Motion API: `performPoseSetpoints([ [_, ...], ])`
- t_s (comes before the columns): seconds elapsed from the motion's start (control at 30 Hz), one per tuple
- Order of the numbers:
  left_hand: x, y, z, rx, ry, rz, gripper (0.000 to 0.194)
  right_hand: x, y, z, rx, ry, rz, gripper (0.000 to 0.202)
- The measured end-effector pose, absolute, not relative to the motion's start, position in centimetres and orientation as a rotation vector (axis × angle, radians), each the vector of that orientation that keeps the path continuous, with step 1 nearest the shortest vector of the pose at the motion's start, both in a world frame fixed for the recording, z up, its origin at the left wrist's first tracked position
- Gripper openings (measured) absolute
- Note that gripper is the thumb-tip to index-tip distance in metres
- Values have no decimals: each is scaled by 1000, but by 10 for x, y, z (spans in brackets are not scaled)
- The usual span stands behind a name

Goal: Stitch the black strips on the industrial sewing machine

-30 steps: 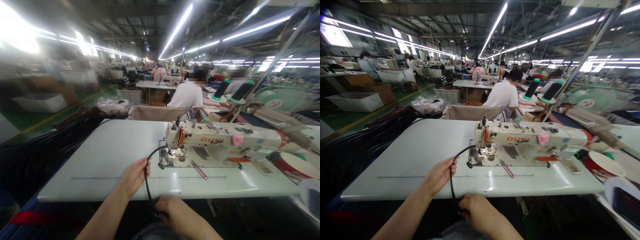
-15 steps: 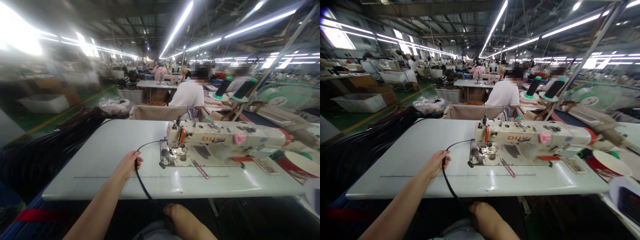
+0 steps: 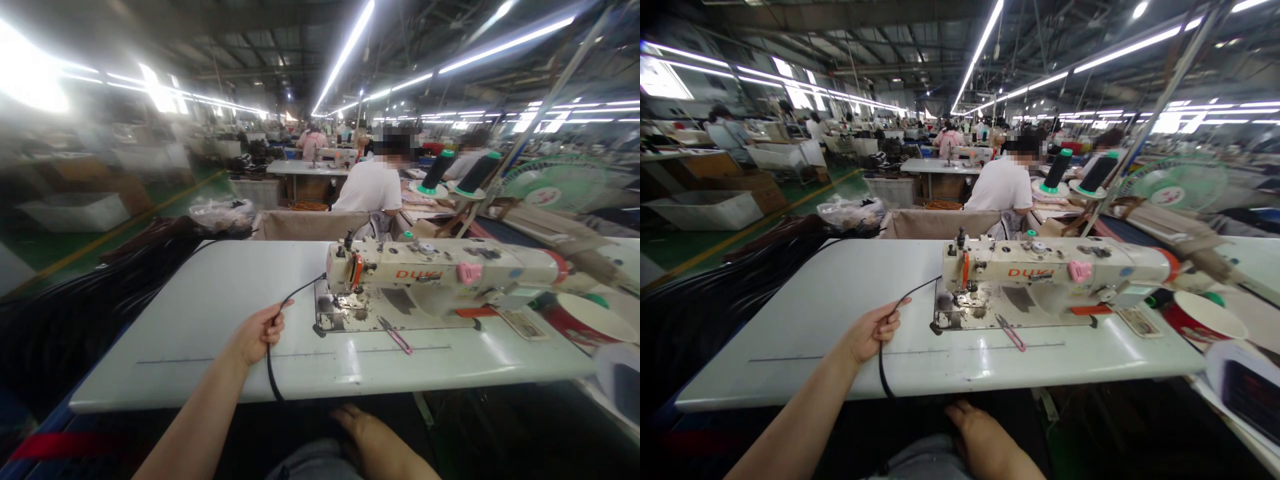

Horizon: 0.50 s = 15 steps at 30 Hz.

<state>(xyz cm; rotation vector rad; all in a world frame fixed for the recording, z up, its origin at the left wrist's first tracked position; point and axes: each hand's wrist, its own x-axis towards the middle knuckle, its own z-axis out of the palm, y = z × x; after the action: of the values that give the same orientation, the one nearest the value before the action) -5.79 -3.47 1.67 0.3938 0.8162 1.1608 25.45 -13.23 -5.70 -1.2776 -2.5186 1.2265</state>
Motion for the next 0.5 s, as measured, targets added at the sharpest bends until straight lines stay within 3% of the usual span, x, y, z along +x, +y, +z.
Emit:
performPoseSetpoints([
  [0.17, -51, -39, 14, 392, 789, 1236, 28, 284, -125, -17, -1318, -2411, 1436, 8],
  [0.2, -48, -40, 14, 385, 789, 1275, 30, 294, -120, -6, -1309, -2351, 1454, 7],
  [0.33, -40, -43, 13, 404, 753, 1342, 38, 347, -94, 37, -1342, -2057, 1284, 42],
  [0.5, -39, -53, -9, 498, 936, 1335, 31, 408, -63, 74, -1518, -1766, 601, 41],
])
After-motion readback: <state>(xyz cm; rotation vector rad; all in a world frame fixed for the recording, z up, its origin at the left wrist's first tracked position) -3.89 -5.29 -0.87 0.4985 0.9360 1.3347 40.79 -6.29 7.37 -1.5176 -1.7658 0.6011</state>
